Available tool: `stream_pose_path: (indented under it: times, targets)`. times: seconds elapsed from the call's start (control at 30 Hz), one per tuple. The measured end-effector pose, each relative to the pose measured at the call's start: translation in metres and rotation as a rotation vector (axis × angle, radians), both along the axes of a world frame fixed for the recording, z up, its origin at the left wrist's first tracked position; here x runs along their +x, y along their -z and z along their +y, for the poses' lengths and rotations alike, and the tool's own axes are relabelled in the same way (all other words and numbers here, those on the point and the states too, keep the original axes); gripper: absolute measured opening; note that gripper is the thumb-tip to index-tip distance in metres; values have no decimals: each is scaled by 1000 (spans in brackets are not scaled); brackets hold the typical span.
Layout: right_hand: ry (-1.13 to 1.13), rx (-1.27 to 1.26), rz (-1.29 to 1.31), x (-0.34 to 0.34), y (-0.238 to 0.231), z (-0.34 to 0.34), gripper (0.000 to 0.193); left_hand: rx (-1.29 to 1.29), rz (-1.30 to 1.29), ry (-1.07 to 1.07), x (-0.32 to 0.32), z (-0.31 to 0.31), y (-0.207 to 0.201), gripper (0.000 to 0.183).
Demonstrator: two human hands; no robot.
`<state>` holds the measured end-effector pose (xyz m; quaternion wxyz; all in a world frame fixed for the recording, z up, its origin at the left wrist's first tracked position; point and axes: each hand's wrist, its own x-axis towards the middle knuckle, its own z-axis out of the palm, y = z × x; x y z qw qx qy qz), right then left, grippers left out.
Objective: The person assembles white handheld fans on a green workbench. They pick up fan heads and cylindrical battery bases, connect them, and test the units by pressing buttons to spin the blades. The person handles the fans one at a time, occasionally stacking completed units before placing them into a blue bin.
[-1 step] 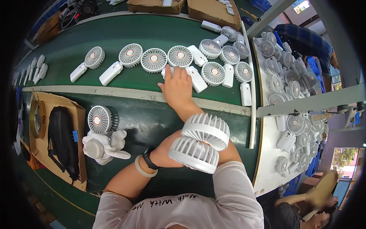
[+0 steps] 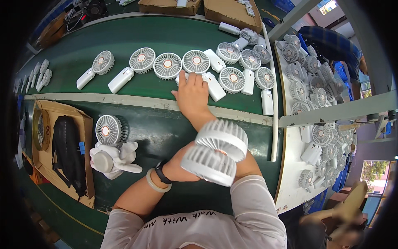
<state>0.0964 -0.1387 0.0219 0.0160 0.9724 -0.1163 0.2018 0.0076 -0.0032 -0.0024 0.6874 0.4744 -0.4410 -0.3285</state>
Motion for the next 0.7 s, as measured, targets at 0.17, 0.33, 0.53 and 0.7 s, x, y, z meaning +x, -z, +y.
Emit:
stream_pose_path:
  times: [0.17, 0.33, 0.53, 0.7]
  targets:
    - [-80, 424, 137, -17, -6, -26, 54, -44, 177, -90, 8, 18, 0, 79]
    - [-828, 2786, 22, -97, -34, -44, 55, -203, 748, -3, 19, 17, -2, 85]
    - [-802, 2739, -119, -131, -37, -40, 59, -306, 1003, 13, 22, 17, -12, 77]
    - [-931, 2842, -171, -141, -19, -39, 61, -260, 935, 0, 19, 13, -11, 76]
